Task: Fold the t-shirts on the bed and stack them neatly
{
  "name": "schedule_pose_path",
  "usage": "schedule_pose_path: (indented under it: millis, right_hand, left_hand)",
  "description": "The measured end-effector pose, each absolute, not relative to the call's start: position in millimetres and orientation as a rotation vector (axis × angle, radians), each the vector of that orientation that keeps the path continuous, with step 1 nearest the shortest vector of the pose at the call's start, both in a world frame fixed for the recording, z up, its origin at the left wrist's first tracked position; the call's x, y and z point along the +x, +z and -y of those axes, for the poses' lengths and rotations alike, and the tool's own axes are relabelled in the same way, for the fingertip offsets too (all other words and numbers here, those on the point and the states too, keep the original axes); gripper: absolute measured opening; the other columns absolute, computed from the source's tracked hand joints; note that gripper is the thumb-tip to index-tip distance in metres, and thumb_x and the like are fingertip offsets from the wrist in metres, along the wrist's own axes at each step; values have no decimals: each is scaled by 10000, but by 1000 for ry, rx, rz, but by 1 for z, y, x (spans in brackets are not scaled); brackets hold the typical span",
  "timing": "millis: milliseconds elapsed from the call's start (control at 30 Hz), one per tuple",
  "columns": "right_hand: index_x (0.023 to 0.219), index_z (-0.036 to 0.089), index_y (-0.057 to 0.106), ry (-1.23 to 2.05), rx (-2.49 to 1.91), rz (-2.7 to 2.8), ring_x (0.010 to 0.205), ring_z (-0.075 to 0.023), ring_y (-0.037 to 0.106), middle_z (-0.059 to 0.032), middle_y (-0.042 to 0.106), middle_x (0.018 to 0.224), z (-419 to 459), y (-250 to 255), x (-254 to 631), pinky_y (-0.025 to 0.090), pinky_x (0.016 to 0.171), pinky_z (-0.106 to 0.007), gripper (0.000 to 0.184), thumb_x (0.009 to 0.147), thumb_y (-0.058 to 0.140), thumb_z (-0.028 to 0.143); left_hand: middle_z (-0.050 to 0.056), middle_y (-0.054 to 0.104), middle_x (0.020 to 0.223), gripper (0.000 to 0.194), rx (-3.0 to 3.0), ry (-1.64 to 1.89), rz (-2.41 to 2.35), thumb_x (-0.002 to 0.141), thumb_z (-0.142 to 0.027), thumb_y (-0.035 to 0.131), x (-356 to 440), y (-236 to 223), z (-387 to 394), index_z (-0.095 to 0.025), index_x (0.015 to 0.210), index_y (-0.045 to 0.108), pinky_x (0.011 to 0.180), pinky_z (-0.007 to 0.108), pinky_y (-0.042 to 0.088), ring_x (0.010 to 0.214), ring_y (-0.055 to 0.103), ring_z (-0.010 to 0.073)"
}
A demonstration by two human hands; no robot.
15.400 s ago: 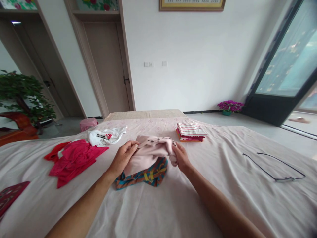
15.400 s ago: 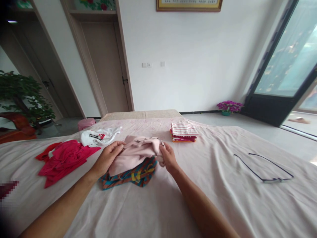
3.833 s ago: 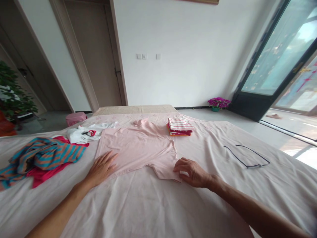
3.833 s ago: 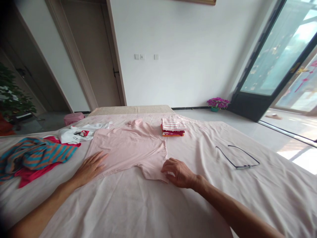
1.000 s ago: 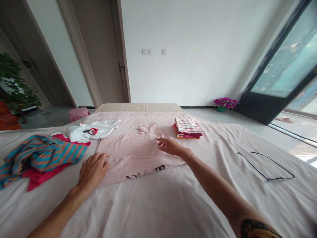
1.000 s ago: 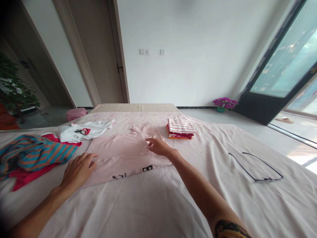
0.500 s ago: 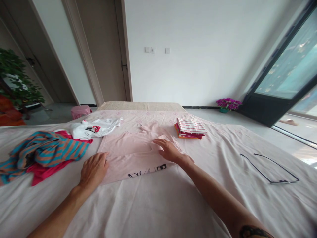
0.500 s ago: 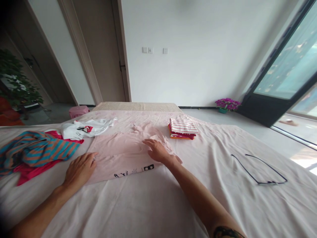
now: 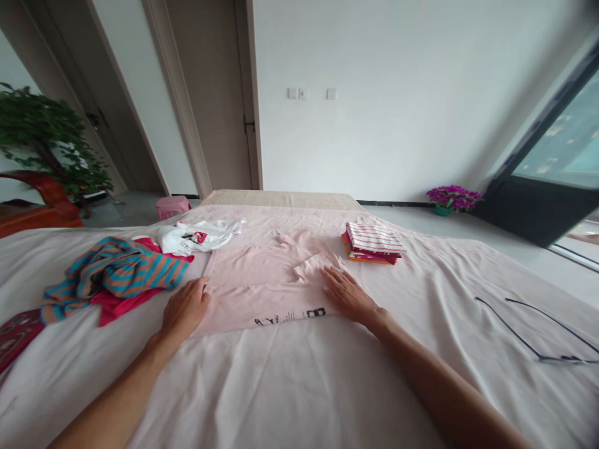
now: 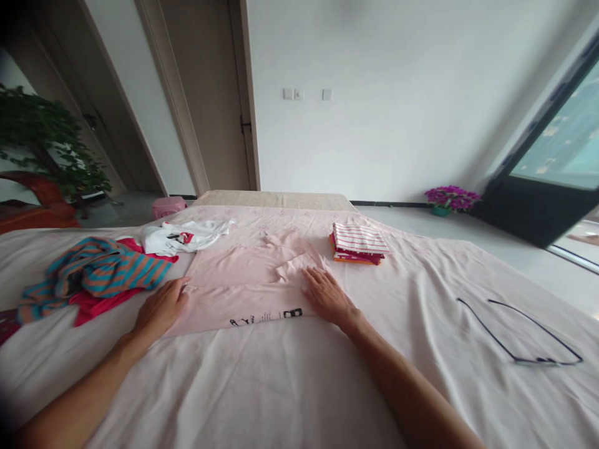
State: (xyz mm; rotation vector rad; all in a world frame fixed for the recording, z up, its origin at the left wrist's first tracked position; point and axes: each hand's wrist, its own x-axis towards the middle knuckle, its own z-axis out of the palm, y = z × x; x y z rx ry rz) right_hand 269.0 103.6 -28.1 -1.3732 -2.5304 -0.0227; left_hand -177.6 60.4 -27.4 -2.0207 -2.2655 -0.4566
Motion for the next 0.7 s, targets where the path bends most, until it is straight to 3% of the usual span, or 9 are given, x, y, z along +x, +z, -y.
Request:
schedule_pose_path:
  millis: [133, 267, 400, 533, 700]
  right_hand:
    - [1552, 234, 322, -132, -1460, 2540, 1469, -241, 304, -96, 334, 1587, -107, -42, 284, 211, 1208, -481, 542, 1035, 329, 395]
    - [1554, 235, 320, -162, -1496, 2542, 1482, -238, 273, -86, 307, 1600, -106, -47, 284, 194, 1213, -469, 553, 1034, 320, 423]
    - [1555, 234, 318, -141, -1519, 2556, 1483, -230, 270, -80, 296, 1605, -106, -45, 282, 202, 1209, -459, 558, 1036, 293, 440]
    - [1559, 247, 305, -147, -1541, 2545, 1482, -220, 273, -71, 311, 1603, -108, -47, 283, 197, 1208, -449, 559, 1040, 268, 450]
    - [1555, 275, 308, -189, -1542, 2550, 1479, -214, 280, -62, 318, 1604, -112, -51, 283, 220, 1199, -442, 552, 1037, 271, 459]
  left_hand:
    - [92, 602, 1371, 430, -1851, -720, 2354, 916, -263, 369, -189, -10, -54, -199, 1299, 555, 959, 368, 463, 1239, 562, 268]
    - [55, 667, 1257, 407, -2057, -974, 2010, 867, -127, 346, -170, -4, -48, -203, 1115, 659, 1056, 301, 413, 1215, 572, 190]
    - [81, 638, 1305, 419, -2217, -829, 1904, 869, -127, 374, -154, -9, -53, -182, 1183, 645, 1087, 307, 378, 1228, 562, 198]
    - [115, 694, 1155, 360, -2024, -610, 2328, 926, -268, 369, -182, -10, -62, -169, 1119, 657, 902, 316, 446, 1127, 608, 247]
    - [64, 719, 900, 406, -2021, -427, 2630, 947, -453, 355, -214, -7, -60, -198, 852, 657, 640, 261, 366, 819, 642, 195]
